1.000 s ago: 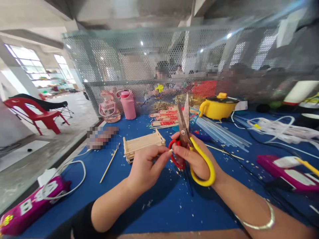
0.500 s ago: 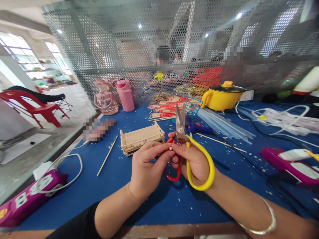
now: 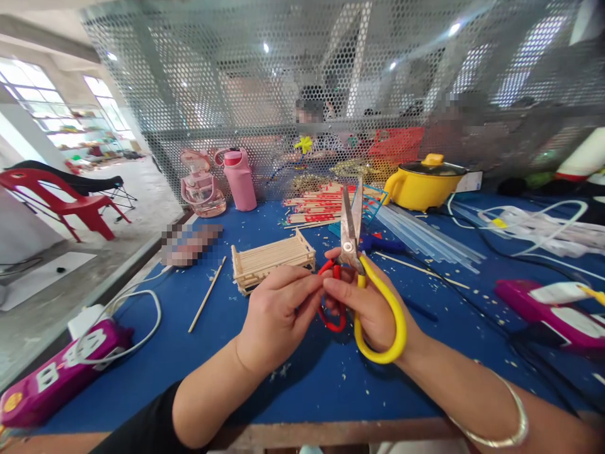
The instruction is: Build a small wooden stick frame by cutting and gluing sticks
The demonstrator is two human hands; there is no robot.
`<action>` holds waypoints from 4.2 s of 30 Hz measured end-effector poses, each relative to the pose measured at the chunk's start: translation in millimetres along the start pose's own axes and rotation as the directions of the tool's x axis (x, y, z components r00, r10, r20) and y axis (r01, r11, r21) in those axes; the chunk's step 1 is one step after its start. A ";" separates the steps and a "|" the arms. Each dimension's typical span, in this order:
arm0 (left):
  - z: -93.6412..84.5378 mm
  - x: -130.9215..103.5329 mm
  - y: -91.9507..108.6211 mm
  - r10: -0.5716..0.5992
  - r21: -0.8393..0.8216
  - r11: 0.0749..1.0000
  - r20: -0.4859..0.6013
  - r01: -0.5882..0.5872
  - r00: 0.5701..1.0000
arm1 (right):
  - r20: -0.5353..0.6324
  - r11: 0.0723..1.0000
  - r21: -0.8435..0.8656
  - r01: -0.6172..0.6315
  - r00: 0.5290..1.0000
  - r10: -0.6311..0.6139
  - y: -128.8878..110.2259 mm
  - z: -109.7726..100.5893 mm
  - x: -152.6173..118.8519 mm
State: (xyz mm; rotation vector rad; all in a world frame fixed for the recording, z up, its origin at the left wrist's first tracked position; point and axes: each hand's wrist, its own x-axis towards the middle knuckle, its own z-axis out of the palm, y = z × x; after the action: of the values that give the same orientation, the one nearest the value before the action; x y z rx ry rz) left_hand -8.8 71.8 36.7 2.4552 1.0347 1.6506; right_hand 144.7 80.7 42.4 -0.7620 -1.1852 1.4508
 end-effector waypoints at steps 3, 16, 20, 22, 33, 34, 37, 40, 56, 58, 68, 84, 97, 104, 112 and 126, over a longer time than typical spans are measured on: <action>2.5 -0.1 -1.8 -0.027 0.033 0.999 0.002 0.027 1.000 | -0.029 1.000 -0.003 -0.018 0.999 0.018 -1.8 1.7 0.8; -9.1 6.7 -2.6 -0.144 -0.014 0.989 -0.206 0.144 0.968 | 0.291 0.810 -0.504 0.301 0.942 -0.169 -7.2 -7.8 -3.5; -13.4 8.5 -7.5 -0.179 0.013 0.982 -0.238 0.188 0.955 | 0.362 0.590 -0.698 0.407 0.911 -0.199 -10.2 -8.8 -6.3; -15.0 8.6 -9.6 -0.167 0.024 0.984 -0.240 0.177 0.956 | 0.351 0.485 -0.772 0.410 0.912 -0.213 -10.9 -8.1 -7.6; -17.0 6.5 -4.0 -0.044 0.133 0.988 -0.220 0.075 0.975 | 0.337 0.310 -0.840 0.445 0.877 -0.343 -7.1 -6.4 -11.3; -17.4 6.3 -3.4 -0.036 0.143 0.987 -0.218 0.069 0.975 | 0.338 0.305 -0.842 0.446 0.875 -0.346 -7.1 -6.1 -11.4; -18.5 5.5 -2.6 -0.016 0.172 0.984 -0.216 0.054 0.976 | 0.338 0.270 -0.855 0.443 0.871 -0.358 -7.4 -5.5 -11.4; -19.2 4.5 -2.0 -0.001 0.193 0.980 -0.230 0.047 0.973 | 0.351 0.234 -0.858 0.457 0.855 -0.382 -7.3 -4.7 -11.4; -16.9 5.6 0.5 0.021 0.126 0.992 -0.241 0.010 0.970 | 0.384 0.280 -0.798 0.533 0.809 -0.445 -1.7 -10.8 -5.0; -16.3 6.2 0.3 -0.033 0.108 0.992 -0.244 0.061 0.969 | 0.377 0.272 -0.810 0.520 0.816 -0.439 -1.9 -9.8 -4.8; -17.5 3.8 -4.5 -0.061 0.171 0.980 -0.230 0.102 0.971 | 0.390 0.156 -0.856 0.494 0.813 -0.432 -4.9 -6.0 -6.4; -21.1 3.5 -0.4 0.001 0.186 0.982 -0.200 0.037 0.980 | 0.343 0.287 -0.832 0.476 0.846 -0.409 -1.4 -6.6 -9.2; -18.4 4.9 -0.9 -0.022 0.158 0.986 -0.210 0.056 0.977 | 0.325 0.258 -0.849 0.461 0.841 -0.432 2.5 -10.3 -5.8; -17.4 5.4 -3.7 -0.034 0.124 0.990 -0.240 0.065 0.970 | 0.364 0.247 -0.824 0.509 0.811 -0.458 6.7 -12.6 -3.8; -16.8 5.6 -4.1 -0.060 0.101 0.992 -0.173 0.078 0.983 | 0.297 0.228 -0.882 0.412 0.863 -0.409 3.3 -5.4 -7.1; -8.3 8.9 -2.5 -0.628 -0.549 0.597 0.134 0.585 0.767 | -0.211 0.043 -0.977 -0.207 0.942 -0.262 -25.2 -79.4 -39.4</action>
State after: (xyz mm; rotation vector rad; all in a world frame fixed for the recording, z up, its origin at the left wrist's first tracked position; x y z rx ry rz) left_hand -14.9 75.6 46.8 1.4349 1.0279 1.5042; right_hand 234.8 62.4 36.7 -1.8661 -1.8673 0.0509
